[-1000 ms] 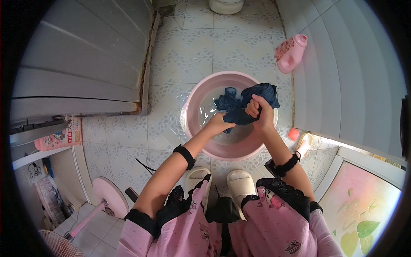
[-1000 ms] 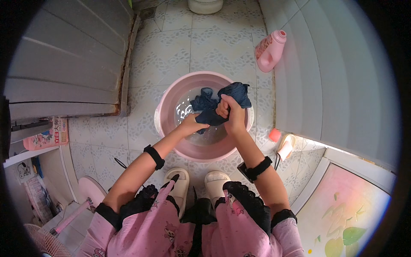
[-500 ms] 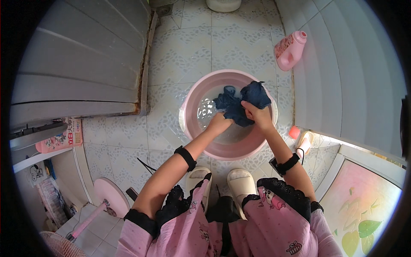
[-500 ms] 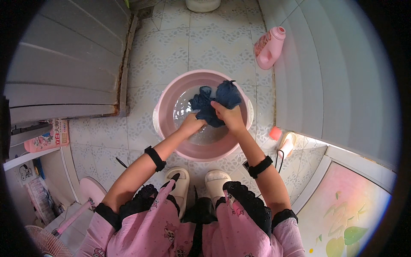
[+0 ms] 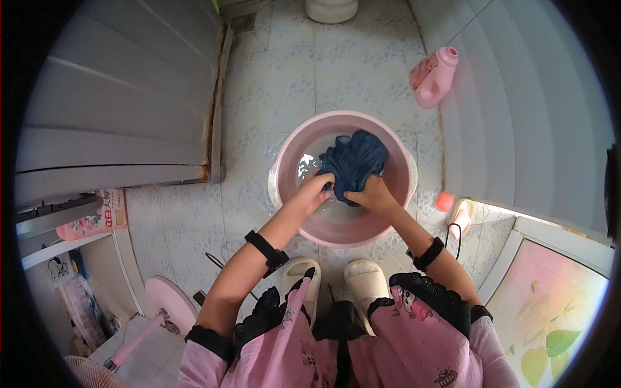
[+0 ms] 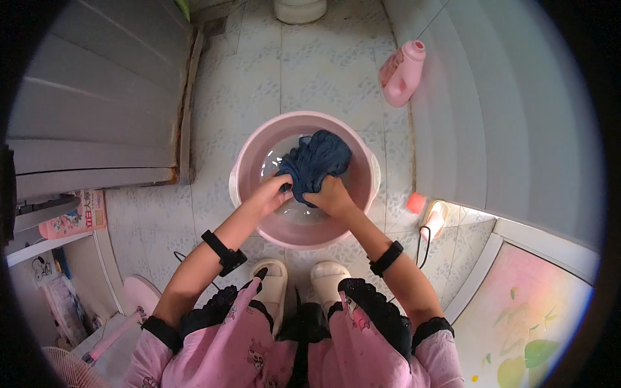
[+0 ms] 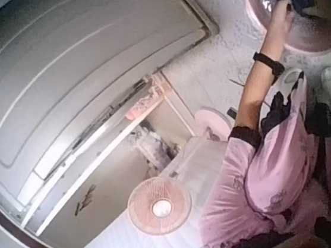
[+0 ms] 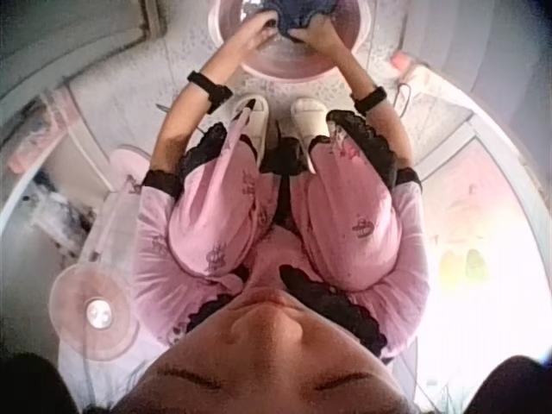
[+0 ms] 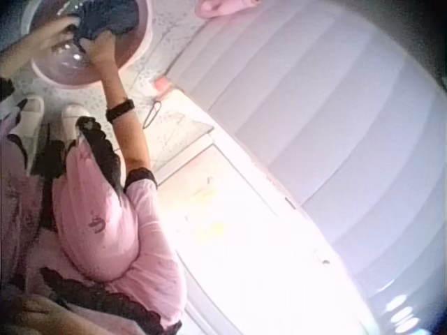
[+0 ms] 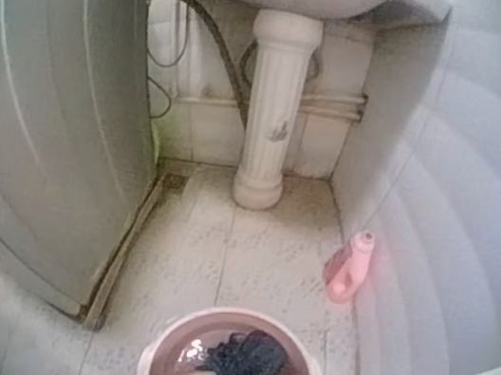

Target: Hand washing a blue shirt in a pink basin and rinsing it in a sink.

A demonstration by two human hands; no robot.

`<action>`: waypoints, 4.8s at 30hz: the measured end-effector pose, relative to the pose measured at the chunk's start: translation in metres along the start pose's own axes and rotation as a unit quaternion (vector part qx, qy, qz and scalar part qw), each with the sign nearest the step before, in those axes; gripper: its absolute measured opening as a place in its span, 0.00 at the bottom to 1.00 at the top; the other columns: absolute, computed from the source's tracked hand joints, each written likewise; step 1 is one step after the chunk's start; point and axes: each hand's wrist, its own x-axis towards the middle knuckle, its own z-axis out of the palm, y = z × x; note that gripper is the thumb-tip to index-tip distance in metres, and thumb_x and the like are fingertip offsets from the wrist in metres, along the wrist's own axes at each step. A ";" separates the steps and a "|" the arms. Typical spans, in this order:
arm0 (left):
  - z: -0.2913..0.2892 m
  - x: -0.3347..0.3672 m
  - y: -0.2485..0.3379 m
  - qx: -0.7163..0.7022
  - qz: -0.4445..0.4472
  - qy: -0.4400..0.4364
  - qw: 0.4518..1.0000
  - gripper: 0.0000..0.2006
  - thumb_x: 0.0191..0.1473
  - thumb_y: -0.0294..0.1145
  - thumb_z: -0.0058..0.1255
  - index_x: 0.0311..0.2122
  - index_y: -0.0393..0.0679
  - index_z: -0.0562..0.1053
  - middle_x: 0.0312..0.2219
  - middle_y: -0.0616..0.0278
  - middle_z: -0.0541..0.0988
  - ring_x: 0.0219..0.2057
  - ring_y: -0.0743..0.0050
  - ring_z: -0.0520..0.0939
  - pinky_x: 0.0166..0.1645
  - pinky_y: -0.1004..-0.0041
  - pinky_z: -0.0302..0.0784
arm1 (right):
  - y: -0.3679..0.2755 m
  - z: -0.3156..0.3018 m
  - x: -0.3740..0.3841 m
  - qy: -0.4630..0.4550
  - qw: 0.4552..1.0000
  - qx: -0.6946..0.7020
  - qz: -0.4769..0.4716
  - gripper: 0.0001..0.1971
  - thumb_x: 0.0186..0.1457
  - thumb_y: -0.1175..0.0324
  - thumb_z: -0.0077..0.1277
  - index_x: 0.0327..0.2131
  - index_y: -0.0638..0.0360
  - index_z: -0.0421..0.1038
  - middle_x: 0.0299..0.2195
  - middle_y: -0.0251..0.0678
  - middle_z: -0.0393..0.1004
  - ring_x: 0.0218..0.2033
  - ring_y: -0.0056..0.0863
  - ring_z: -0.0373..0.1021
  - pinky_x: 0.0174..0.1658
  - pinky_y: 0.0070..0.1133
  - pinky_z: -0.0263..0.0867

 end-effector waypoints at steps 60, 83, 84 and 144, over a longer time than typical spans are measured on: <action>0.044 -0.031 0.052 0.049 0.035 -0.121 0.991 0.19 0.36 0.23 0.51 0.40 0.37 0.67 0.33 0.60 0.73 0.34 0.73 0.74 0.40 0.74 0.70 | -0.026 -0.015 -0.002 -0.298 0.924 0.228 0.070 0.30 0.41 0.48 0.54 0.41 0.63 0.66 0.37 0.37 0.68 0.40 0.25 0.63 0.45 0.20 0.58; 0.035 -0.053 0.070 0.273 0.050 -0.163 0.947 0.26 0.29 0.26 0.55 0.41 0.34 0.65 0.32 0.58 0.72 0.34 0.72 0.73 0.41 0.75 0.67 | 0.015 -0.034 0.032 -0.007 0.924 0.380 -0.041 0.18 0.48 0.68 0.49 0.45 0.60 0.64 0.38 0.30 0.70 0.38 0.22 0.67 0.44 0.20 0.62; 0.035 -0.050 0.070 0.296 0.050 -0.124 0.946 0.28 0.31 0.25 0.54 0.43 0.35 0.63 0.35 0.58 0.71 0.35 0.72 0.72 0.42 0.76 0.66 | 0.009 -0.034 0.029 -0.001 0.885 0.465 -0.026 0.17 0.49 0.68 0.48 0.44 0.60 0.65 0.38 0.30 0.70 0.38 0.21 0.67 0.44 0.20 0.62; 0.044 -0.022 0.065 0.737 0.491 -0.007 0.465 0.16 0.21 0.28 0.54 0.25 0.45 0.71 0.20 0.57 0.75 0.25 0.62 0.75 0.34 0.70 0.62 | -0.003 0.001 0.001 -0.107 0.903 0.397 0.127 0.17 0.30 0.70 0.53 0.31 0.63 0.69 0.26 0.33 0.71 0.26 0.25 0.67 0.31 0.19 0.63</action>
